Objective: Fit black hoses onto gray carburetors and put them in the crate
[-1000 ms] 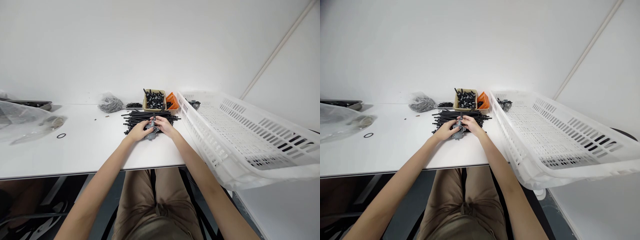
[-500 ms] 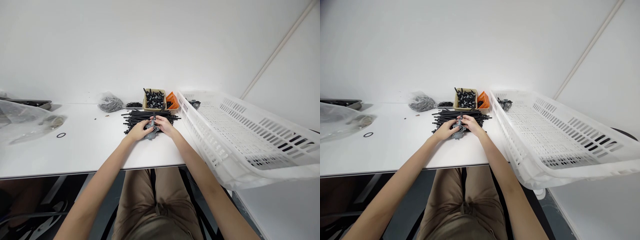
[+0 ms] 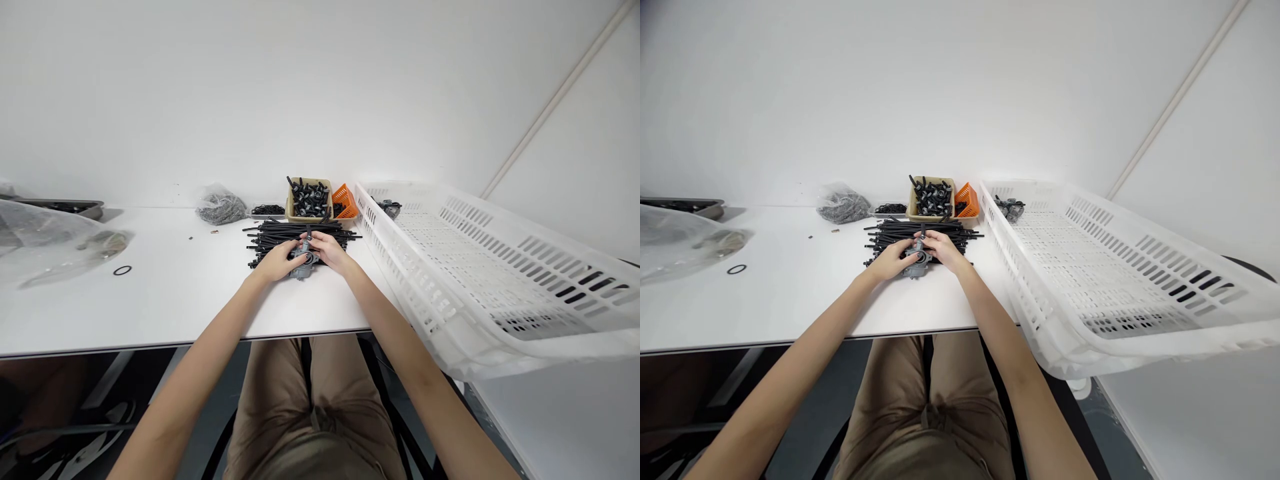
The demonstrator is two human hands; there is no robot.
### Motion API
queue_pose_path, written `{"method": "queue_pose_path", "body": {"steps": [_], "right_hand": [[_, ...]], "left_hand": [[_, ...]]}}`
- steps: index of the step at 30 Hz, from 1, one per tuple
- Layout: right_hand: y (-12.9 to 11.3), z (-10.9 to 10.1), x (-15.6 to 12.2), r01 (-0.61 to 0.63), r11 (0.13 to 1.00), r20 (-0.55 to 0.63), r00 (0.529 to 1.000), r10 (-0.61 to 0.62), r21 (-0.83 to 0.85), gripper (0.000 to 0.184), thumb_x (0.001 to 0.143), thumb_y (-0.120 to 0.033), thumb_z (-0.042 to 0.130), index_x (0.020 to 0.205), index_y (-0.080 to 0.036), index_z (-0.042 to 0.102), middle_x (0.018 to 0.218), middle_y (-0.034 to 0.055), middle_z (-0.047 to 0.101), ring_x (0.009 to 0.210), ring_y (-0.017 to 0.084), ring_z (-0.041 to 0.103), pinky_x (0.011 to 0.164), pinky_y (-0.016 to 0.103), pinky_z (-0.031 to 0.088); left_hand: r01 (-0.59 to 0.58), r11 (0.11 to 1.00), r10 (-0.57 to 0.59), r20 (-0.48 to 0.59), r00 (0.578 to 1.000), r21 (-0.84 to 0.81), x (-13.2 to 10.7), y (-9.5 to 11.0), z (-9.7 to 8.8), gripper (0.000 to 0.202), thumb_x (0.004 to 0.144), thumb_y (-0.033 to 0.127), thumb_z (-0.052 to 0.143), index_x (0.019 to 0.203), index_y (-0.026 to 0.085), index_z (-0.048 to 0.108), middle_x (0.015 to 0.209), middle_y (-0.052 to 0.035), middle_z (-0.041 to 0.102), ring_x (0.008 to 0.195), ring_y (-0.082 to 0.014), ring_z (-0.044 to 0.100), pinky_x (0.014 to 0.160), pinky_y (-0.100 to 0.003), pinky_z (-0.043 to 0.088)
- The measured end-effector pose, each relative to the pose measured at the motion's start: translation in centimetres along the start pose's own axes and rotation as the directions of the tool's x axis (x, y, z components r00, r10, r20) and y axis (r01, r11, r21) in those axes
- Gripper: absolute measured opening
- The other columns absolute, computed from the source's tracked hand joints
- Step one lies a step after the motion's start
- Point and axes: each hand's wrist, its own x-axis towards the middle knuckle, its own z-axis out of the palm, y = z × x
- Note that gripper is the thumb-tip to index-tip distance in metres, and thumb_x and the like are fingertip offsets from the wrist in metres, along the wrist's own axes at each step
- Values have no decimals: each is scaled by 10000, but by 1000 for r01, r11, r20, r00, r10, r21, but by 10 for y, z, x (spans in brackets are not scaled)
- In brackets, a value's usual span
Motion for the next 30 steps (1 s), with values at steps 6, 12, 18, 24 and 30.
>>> {"method": "queue_pose_path", "body": {"steps": [6,12,18,24,30], "right_hand": [[0,-1,1,4,1000,0,1000,-4,-2,167,756,-191,647,919,-204,682,903,13,691,888,144,627,814,264,463],[1,-1,1,3,1000,-1,1000,-3,4,166,751,-197,656,915,-208,680,900,14,692,884,147,627,811,269,466],[0,0,0,7,1000,1,1000,-7,0,169,758,-204,645,923,-207,683,904,13,692,888,144,627,813,262,465],[0,0,0,4,1000,-4,1000,-4,-18,165,757,-208,647,918,-209,681,910,14,691,891,145,622,818,265,464],[0,0,-1,15,1000,2,1000,-14,-20,174,752,-224,657,924,-206,678,909,14,690,879,142,623,806,258,466]], "left_hand": [[5,1000,-5,0,1000,1,0,-1,0,560,838,575,461,1167,146,605,1149,-121,656,1014,-296,613,887,-402,461],[-4,1000,4,-5,1000,-13,0,-1,0,545,833,564,472,1156,150,615,1137,-115,662,1002,-296,616,885,-406,463],[1,1000,-1,-10,1000,-12,0,0,0,546,832,561,475,1163,150,616,1142,-116,661,1015,-302,612,884,-409,462],[2,1000,-2,-4,1000,-3,0,0,0,566,835,568,462,1166,134,611,1140,-127,659,1005,-302,612,876,-413,466],[8,1000,-8,6,1000,-5,1,0,0,557,833,568,464,1171,147,605,1164,-120,651,1024,-294,607,897,-404,462]]}}
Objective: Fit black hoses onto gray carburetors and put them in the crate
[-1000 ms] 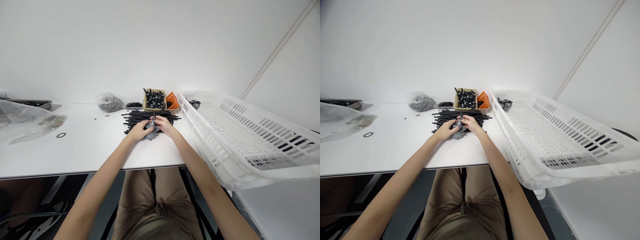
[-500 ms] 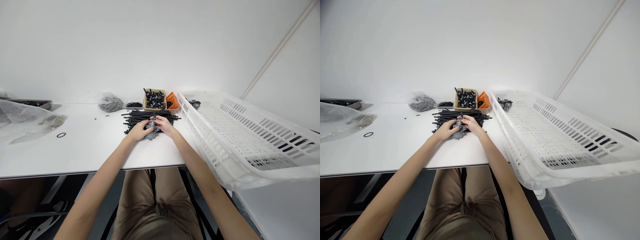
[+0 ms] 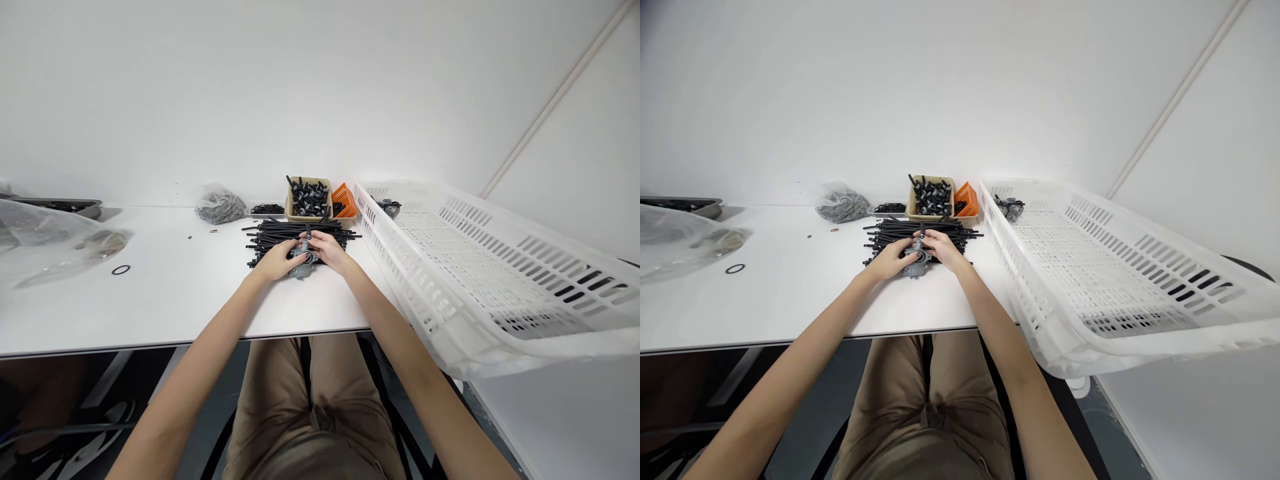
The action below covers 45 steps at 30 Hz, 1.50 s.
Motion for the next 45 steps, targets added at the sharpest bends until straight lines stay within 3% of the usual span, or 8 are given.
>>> {"method": "queue_pose_path", "body": {"steps": [45], "right_hand": [[3,-1,4,-11,1000,-17,1000,11,8,166,739,-251,675,899,-207,686,878,8,689,876,146,624,801,254,476]], "left_hand": [[7,1000,-7,5,1000,-12,-1,2,-1,567,831,557,473,1210,154,593,1186,-121,649,1044,-299,605,932,-417,452]]}}
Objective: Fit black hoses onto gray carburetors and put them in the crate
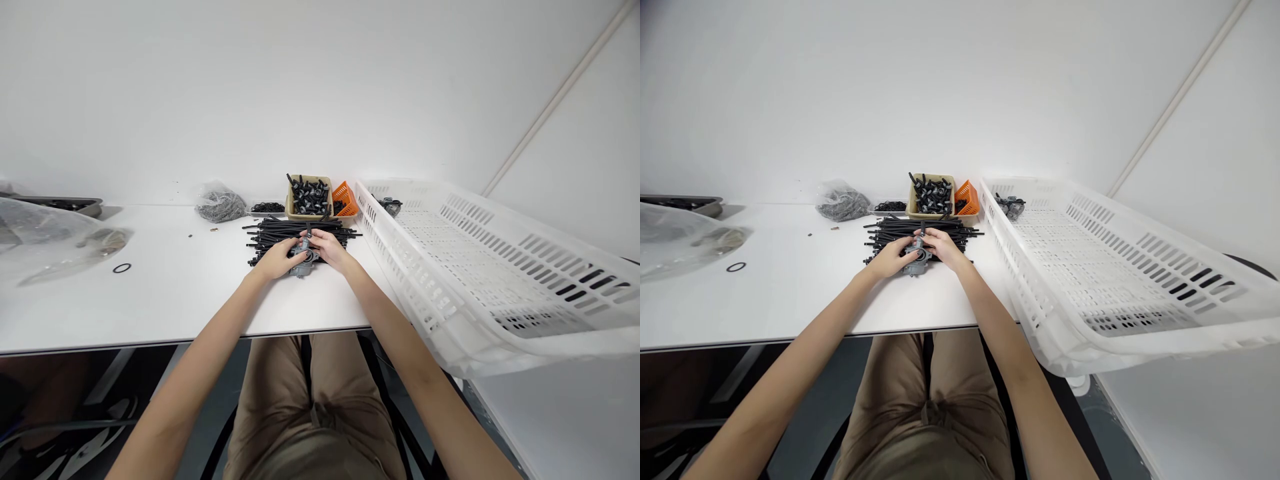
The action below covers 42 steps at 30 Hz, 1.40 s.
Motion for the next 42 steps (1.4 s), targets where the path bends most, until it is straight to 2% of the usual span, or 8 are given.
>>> {"method": "queue_pose_path", "body": {"steps": [19,28,42], "right_hand": [[-2,1,-3,-11,1000,0,1000,11,-7,173,738,-235,670,909,-214,681,910,12,699,909,156,626,812,261,475],[2,-1,1,13,1000,10,1000,-13,5,171,738,-242,675,905,-208,687,886,8,695,872,145,626,805,256,472],[3,-2,2,9,1000,-4,1000,-9,3,158,747,-241,669,897,-199,692,865,1,695,845,131,629,772,236,470]], "left_hand": [[-9,1000,9,-2,1000,5,0,-1,0,547,833,558,471,1190,165,604,1165,-111,655,1012,-294,613,912,-409,458],[-13,1000,12,-16,1000,-15,0,-1,0,557,823,547,491,1212,163,600,1186,-112,651,1040,-301,608,931,-414,453],[-19,1000,19,-1,1000,-5,1,-1,1,545,839,555,466,1159,136,606,1134,-121,663,1004,-289,614,882,-394,459]]}}
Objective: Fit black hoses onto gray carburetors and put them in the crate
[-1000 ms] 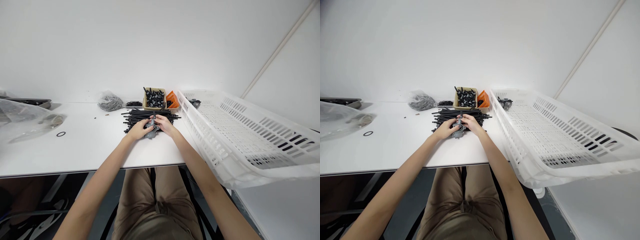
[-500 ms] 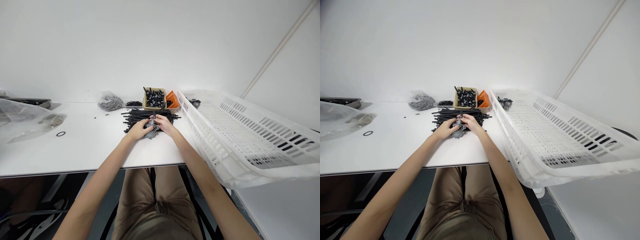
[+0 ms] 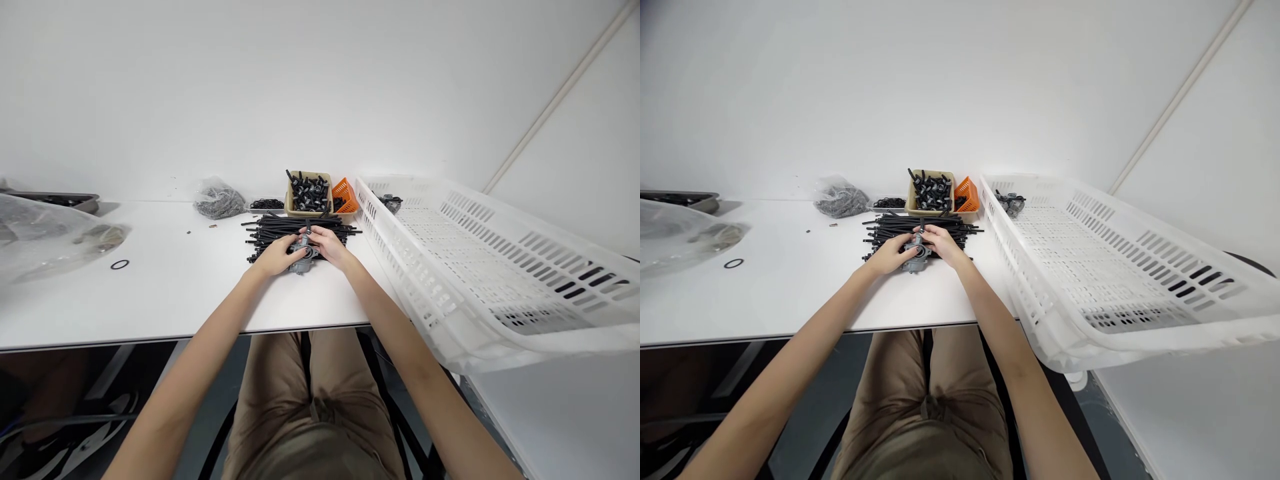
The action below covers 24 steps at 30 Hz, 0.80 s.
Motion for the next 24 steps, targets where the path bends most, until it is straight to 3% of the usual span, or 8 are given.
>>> {"method": "queue_pose_path", "body": {"steps": [5,24], "right_hand": [[-1,1,0,-8,1000,4,1000,8,6,156,757,-237,657,903,-191,687,873,0,689,836,124,627,785,240,472],[0,0,0,-10,1000,-3,1000,10,-3,153,766,-248,659,907,-195,685,882,3,683,843,123,623,783,237,472]], "left_hand": [[4,1000,-4,-5,1000,6,0,1,0,526,840,561,461,1111,138,617,1079,-107,677,941,-271,622,829,-371,465],[5,1000,-5,3,1000,-1,-1,1,0,532,847,563,453,1132,143,612,1115,-114,669,976,-275,619,863,-381,458]]}}
